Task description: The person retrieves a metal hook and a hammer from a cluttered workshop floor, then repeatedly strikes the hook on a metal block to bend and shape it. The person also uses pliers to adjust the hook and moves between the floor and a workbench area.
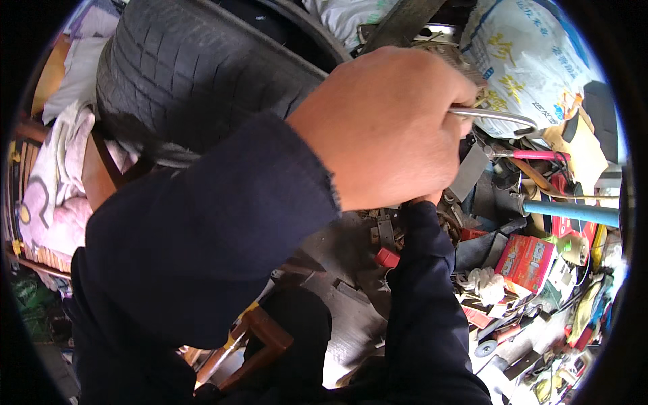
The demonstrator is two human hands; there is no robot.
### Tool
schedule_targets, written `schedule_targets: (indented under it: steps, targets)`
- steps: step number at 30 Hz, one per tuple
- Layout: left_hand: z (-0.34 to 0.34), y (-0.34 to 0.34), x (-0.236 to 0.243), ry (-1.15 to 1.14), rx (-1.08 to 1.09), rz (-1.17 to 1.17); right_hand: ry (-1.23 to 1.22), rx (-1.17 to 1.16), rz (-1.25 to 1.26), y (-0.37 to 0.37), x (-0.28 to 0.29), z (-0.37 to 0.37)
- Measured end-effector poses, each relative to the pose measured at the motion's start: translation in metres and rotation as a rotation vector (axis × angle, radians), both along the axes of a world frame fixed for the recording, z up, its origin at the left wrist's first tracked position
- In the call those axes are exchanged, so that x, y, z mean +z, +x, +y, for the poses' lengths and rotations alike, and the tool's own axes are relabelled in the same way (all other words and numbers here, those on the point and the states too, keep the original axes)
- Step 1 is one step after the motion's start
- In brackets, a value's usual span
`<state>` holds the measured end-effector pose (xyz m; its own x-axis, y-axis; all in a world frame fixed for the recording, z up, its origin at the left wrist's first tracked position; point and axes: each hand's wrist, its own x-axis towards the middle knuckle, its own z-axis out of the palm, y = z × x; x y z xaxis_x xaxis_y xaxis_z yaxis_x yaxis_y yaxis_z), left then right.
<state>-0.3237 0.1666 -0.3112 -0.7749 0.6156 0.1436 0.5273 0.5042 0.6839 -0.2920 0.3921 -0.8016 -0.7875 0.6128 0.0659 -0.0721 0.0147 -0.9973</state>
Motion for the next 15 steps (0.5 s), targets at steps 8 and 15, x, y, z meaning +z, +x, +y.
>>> schedule_targets:
  steps: [8,15]
  targets:
    - [0.0,-0.003,-0.01,0.158,0.027,0.157,0.645,0.153,-0.469,0.017,0.051,-0.009]
    - [-0.008,-0.002,0.013,0.096,-0.079,-0.113,0.616,0.146,-0.435,0.051,0.132,-0.032]
